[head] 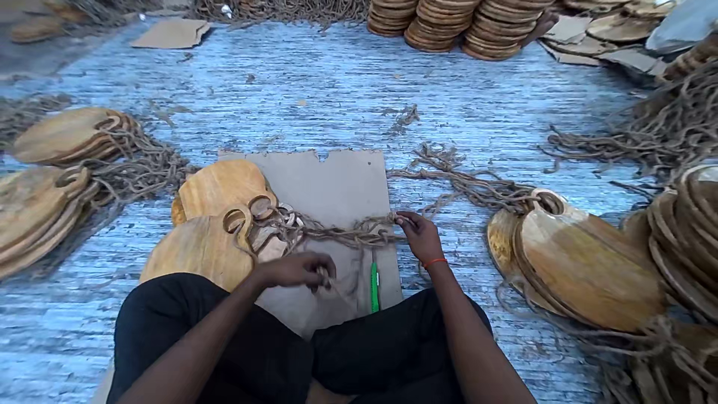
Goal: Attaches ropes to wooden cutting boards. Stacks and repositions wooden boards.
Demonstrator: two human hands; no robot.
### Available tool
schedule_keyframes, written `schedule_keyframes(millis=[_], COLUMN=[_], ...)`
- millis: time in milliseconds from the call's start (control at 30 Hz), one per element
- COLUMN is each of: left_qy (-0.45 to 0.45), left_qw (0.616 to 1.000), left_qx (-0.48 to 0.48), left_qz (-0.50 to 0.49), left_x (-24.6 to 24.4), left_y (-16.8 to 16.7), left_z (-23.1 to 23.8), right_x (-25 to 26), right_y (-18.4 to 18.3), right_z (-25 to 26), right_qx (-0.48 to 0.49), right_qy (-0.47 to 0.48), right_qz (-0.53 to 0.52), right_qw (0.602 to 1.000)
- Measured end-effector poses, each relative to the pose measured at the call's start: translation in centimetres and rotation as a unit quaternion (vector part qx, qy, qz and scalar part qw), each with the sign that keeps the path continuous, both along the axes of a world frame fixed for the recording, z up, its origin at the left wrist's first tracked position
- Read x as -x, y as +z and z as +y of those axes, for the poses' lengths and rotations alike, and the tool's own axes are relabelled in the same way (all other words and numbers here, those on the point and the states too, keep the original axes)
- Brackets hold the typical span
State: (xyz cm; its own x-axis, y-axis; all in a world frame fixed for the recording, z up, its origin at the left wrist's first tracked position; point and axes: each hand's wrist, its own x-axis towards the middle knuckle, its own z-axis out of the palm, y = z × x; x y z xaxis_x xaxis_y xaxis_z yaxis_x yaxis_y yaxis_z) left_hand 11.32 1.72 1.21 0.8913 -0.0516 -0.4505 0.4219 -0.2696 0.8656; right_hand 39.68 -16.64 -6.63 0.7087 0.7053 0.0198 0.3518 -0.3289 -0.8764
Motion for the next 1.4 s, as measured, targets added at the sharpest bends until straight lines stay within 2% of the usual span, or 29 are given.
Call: schedule_keyframes(millis=[33, 67, 100, 200, 267, 300, 333, 367, 433, 533, 633, 700, 767, 867, 1000, 1067, 1133, 1167, 1233, 1300, 1333, 1367, 1400], left_qy=[0.096, 0.21, 0.319, 0.53, 0.647, 0.687, 0.711, 0.714, 0.685, 0.581, 0.419, 0.343, 0.319, 0.345, 0.344, 0.375, 0.448, 0.497, 0.612, 0.695, 0.715, 0.72, 0.717], left_qw=[0.993, 0.966, 0.919, 0.748, 0.627, 0.586, 0.57, 0.578, 0.635, 0.757, 0.878, 0.917, 0.926, 0.918, 0.92, 0.9, 0.848, 0.809, 0.702, 0.603, 0.575, 0.563, 0.568], left_qx=[0.039, 0.077, 0.111, 0.187, 0.25, 0.271, 0.283, 0.288, 0.274, 0.215, 0.119, 0.086, 0.101, 0.128, 0.141, 0.175, 0.227, 0.25, 0.294, 0.33, 0.343, 0.354, 0.359], left_qz=[-0.059, -0.129, -0.202, -0.352, -0.356, -0.333, -0.3, -0.27, -0.229, -0.206, -0.198, -0.186, -0.174, -0.151, -0.122, -0.135, -0.169, -0.191, -0.215, -0.211, -0.203, -0.195, -0.186], left_x=[0.5, 1.0, 1.4, 2.3, 3.0, 3.1, 3.1, 2.8, 1.9, 0.0, -0.9, -1.0, -0.6, 0.2, 1.4, 2.1, 2.5, 2.6, 2.1, 1.4, 1.0, 0.6, 0.1], left_y=[1.7, 2.9, 3.7, 4.1, 3.1, 2.4, 1.8, 1.4, 1.0, 0.8, -0.2, -0.6, -0.4, 1.6, 4.8, 5.3, 5.1, 4.9, 3.9, 2.3, 1.7, 1.4, 1.0], left_z=[1.1, 2.3, 3.6, 7.2, 8.4, 8.6, 8.4, 7.9, 7.0, 5.5, 4.2, 3.6, 3.7, 4.5, 5.6, 6.5, 7.7, 8.3, 9.3, 9.8, 9.7, 9.5, 9.4], right_x=[-0.2, -0.3, -0.4, 0.0, 0.5, 0.8, 1.2, 1.4, 1.9, 4.5, 8.1, 9.4, 9.9, 9.8, 9.0, 7.5, 5.0, 3.5, 1.5, 1.6, 2.2, 3.4, 4.8], right_y=[-0.1, -0.2, -0.4, 0.1, 0.4, 0.6, 1.1, 1.5, 2.5, 5.5, 8.9, 10.6, 11.8, 12.3, 14.0, 14.8, 15.3, 15.1, 14.5, 12.5, 10.7, 8.6, 6.4], right_z=[-0.1, -0.2, -0.3, -0.6, -0.5, -0.6, -0.6, -0.5, 0.2, 2.8, 6.7, 9.2, 11.2, 13.1, 14.7, 15.3, 16.0, 16.3, 16.1, 15.4, 14.9, 14.4, 14.0], right_qx=[-0.004, -0.01, -0.009, -0.004, -0.015, -0.022, -0.025, -0.024, -0.013, 0.011, 0.032, 0.04, 0.053, 0.047, 0.017, 0.012, 0.037, 0.049, 0.14, 0.222, 0.235, 0.237, 0.237], right_qy=[-0.003, -0.008, -0.012, -0.009, -0.002, 0.001, 0.006, 0.021, 0.082, 0.211, 0.313, 0.353, 0.362, 0.352, 0.359, 0.345, 0.303, 0.262, 0.169, 0.114, 0.111, 0.114, 0.122], right_qz=[-0.005, -0.008, -0.011, -0.029, -0.043, -0.048, -0.054, -0.065, -0.106, -0.153, -0.16, -0.164, -0.152, -0.146, -0.255, -0.316, -0.372, -0.398, -0.39, -0.318, -0.285, -0.257, -0.234], right_qw=[1.0, 1.0, 1.0, 1.0, 0.999, 0.999, 0.998, 0.997, 0.991, 0.965, 0.936, 0.92, 0.918, 0.923, 0.898, 0.884, 0.877, 0.878, 0.894, 0.915, 0.923, 0.93, 0.935])
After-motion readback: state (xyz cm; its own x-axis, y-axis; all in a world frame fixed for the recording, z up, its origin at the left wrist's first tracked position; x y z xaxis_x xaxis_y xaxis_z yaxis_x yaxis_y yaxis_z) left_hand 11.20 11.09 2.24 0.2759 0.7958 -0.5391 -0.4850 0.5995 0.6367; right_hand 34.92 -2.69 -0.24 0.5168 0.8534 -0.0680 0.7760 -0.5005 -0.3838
